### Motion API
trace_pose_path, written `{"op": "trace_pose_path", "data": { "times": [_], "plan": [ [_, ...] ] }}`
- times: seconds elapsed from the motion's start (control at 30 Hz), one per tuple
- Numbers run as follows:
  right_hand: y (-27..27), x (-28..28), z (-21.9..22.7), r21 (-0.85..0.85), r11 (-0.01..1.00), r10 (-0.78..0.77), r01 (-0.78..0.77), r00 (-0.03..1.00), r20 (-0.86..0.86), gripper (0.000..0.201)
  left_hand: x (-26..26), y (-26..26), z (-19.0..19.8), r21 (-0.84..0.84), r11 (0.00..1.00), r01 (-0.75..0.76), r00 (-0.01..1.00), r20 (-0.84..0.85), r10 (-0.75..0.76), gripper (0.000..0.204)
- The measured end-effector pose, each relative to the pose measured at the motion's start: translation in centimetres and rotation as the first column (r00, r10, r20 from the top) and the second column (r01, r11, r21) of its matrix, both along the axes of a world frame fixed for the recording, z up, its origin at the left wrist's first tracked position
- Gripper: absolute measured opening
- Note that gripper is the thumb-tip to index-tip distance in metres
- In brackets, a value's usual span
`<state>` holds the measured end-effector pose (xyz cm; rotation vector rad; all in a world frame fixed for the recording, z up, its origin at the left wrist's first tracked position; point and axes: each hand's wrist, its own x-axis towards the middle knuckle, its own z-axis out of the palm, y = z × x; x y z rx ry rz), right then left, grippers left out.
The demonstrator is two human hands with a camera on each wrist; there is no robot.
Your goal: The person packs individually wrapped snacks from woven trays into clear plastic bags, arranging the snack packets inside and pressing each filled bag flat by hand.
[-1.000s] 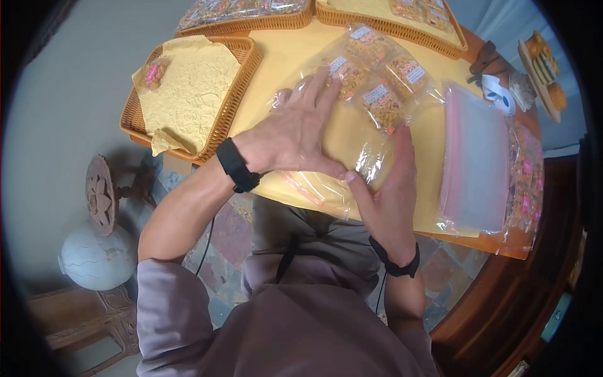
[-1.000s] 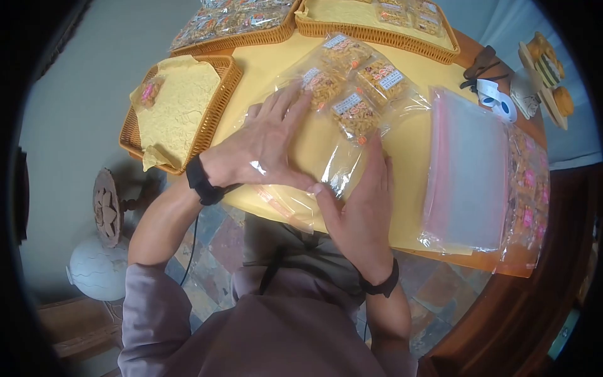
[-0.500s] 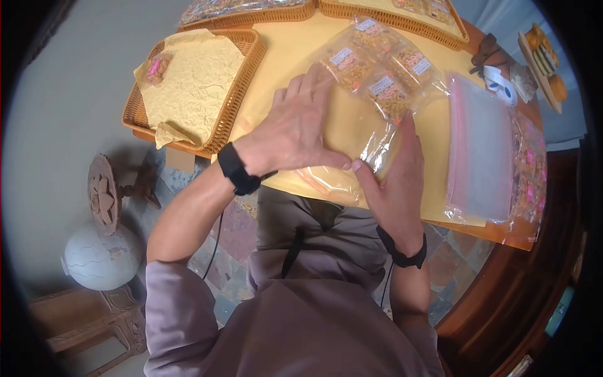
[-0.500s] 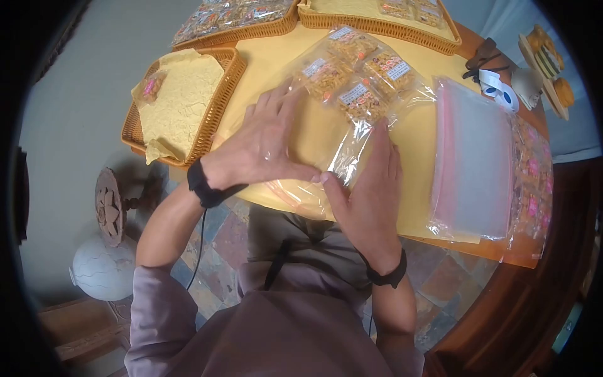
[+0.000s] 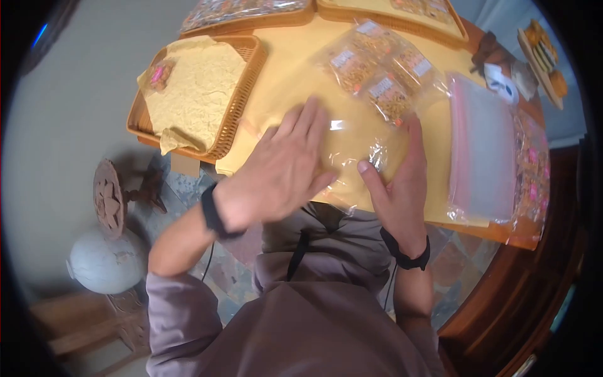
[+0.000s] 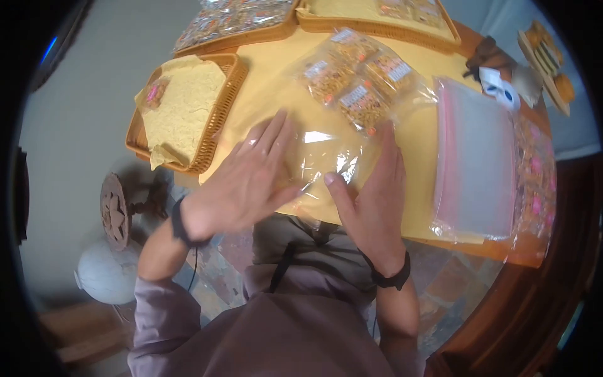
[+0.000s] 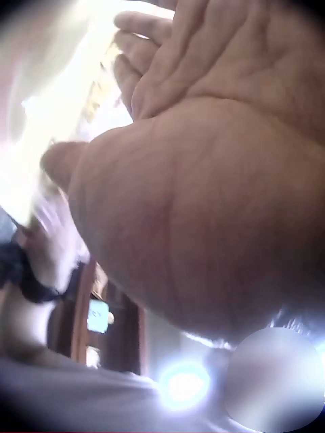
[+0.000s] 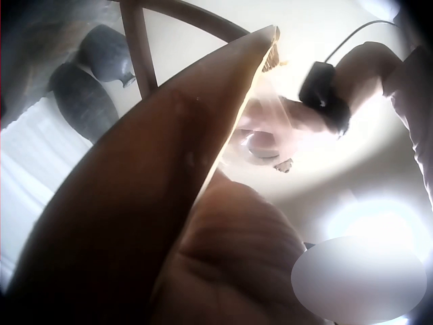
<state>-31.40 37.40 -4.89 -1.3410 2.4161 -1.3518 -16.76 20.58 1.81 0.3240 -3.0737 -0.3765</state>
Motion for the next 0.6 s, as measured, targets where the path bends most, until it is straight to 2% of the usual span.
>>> {"op": "trace_pose_path", "data": {
  "times": [0.03, 0.07, 0.1, 0.13, 0.17, 0.2, 0.3, 0.37, 0.43, 0.47, 0.6],
  "plan": [
    [0.1, 0.0, 0.0, -0.014, 1.000, 0.003, -0.003, 1.000, 0.030, 0.095, 0.9, 1.3, 2.0, 0.013, 1.000, 0.021, 0.998, 0.063, -0.022, 0.080],
    [0.0, -0.1, -0.2, -0.012, 1.000, -0.012, 0.012, 0.999, 0.032, 0.095, 1.6, 2.0, 4.6, 0.154, 0.988, 0.034, 0.992, 0.118, -0.052, 0.059],
    [0.0, -0.1, -0.3, -0.017, 1.000, -0.013, 0.014, 1.000, 0.011, 0.095, 2.1, 2.8, 7.9, 0.253, 0.967, -0.016, 0.984, 0.175, -0.030, 0.049],
    [0.2, 0.0, -0.4, -0.015, 1.000, -0.007, 0.007, 1.000, -0.016, 0.095, 3.2, 3.2, 9.9, 0.243, 0.968, 0.054, 0.997, -0.068, -0.039, 0.047],
    [0.2, -0.1, -0.4, 0.002, 1.000, -0.004, 0.004, 0.999, -0.032, 0.095, 4.2, 3.7, 10.6, 0.215, 0.970, 0.115, 0.948, -0.316, -0.043, 0.045],
    [0.2, 0.0, -0.3, -0.013, 1.000, -0.006, 0.006, 1.000, -0.002, 0.095, 4.1, 5.6, 10.1, 0.014, 1.000, -0.013, 0.727, -0.686, 0.019, 0.036],
    [0.2, -0.1, -0.4, -0.048, 0.999, -0.006, 0.008, 0.999, 0.045, 0.095, 3.1, 5.6, 10.0, -0.003, 1.000, -0.020, 0.718, -0.696, 0.012, 0.035],
    [0.4, -0.1, -0.6, -0.105, 0.994, 0.009, 0.004, 0.992, 0.125, 0.094, 5.3, 5.7, 10.1, -0.030, 0.999, -0.028, 0.727, -0.687, 0.000, 0.035],
    [0.6, 0.0, -0.7, -0.107, 0.994, 0.004, 0.008, 0.994, 0.112, 0.094, 9.7, 4.2, 9.8, -0.058, 0.998, -0.031, 0.739, -0.674, -0.016, 0.034],
    [0.7, -0.1, -0.7, -0.128, 0.992, 0.003, 0.011, 0.994, 0.112, 0.094, 10.2, 4.8, 10.0, -0.076, 0.997, -0.030, 0.744, -0.667, -0.029, 0.034],
    [0.8, -0.2, -0.5, -0.111, 0.994, -0.010, 0.018, 0.997, 0.074, 0.094, 4.0, 5.7, 10.8, -0.188, 0.982, -0.007, 0.787, -0.607, -0.111, 0.033]
  ]
}}
